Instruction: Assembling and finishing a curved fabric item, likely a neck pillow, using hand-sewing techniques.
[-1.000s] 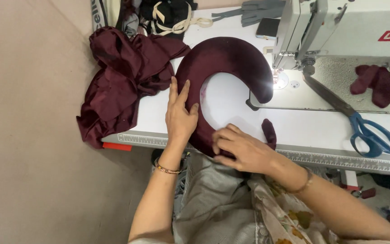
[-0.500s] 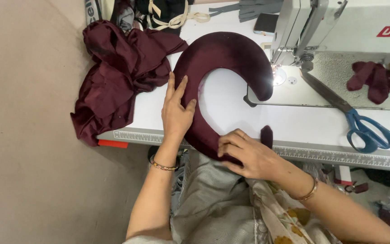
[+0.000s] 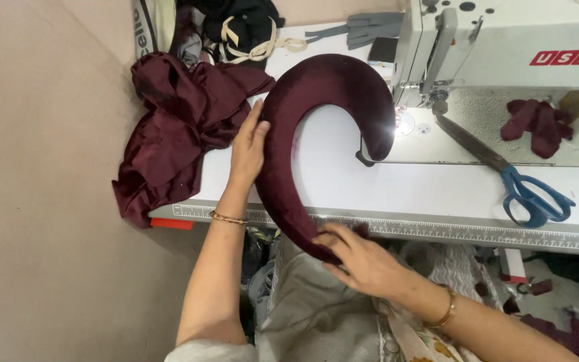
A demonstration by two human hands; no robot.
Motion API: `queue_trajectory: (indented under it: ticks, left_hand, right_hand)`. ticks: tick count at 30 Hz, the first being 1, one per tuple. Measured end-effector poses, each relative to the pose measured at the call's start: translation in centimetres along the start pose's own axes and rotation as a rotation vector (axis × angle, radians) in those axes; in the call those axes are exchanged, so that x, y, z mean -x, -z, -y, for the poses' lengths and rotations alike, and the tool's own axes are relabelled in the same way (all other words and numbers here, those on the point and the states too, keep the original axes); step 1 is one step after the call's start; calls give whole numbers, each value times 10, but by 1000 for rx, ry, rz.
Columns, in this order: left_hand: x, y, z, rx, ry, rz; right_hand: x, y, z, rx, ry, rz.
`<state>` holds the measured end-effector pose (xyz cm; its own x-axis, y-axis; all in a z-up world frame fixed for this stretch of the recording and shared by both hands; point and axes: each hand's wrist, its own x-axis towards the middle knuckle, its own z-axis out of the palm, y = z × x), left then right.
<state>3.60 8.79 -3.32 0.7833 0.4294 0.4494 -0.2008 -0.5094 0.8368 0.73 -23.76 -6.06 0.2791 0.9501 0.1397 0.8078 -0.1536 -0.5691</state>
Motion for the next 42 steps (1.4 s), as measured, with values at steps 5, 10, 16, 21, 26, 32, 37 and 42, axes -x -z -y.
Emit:
queue_trajectory:
  ticks: [5,10,16,21,26,32,37,42]
  left_hand:
    - [28,21,15,162,207,-305]
    - [97,-7,-74,-131,354,-248]
    - [97,-1,-46,-247,242,-155]
    - [59,67,5,260,219,77]
    - [41,69,4,-32,113,69]
    - [77,43,-39,-502,271,-159]
    - [93,40,-32,-490,355,-170]
    - [99,36,-25,-459,317,-201]
  right_hand:
    - [-27,22,11,58,159,-78]
    - [-67,93,-27,306,245,-548]
    - [-96,137,-25,726,-33,-635]
    - [-73,122,11,758,-168,-307]
    - [-53,122,57,655,-98,-215]
    - [-108,134,33,554,242,-170]
    - [-189,126,35,701,680,-126]
    - [-247,82,32,843,1055,-27]
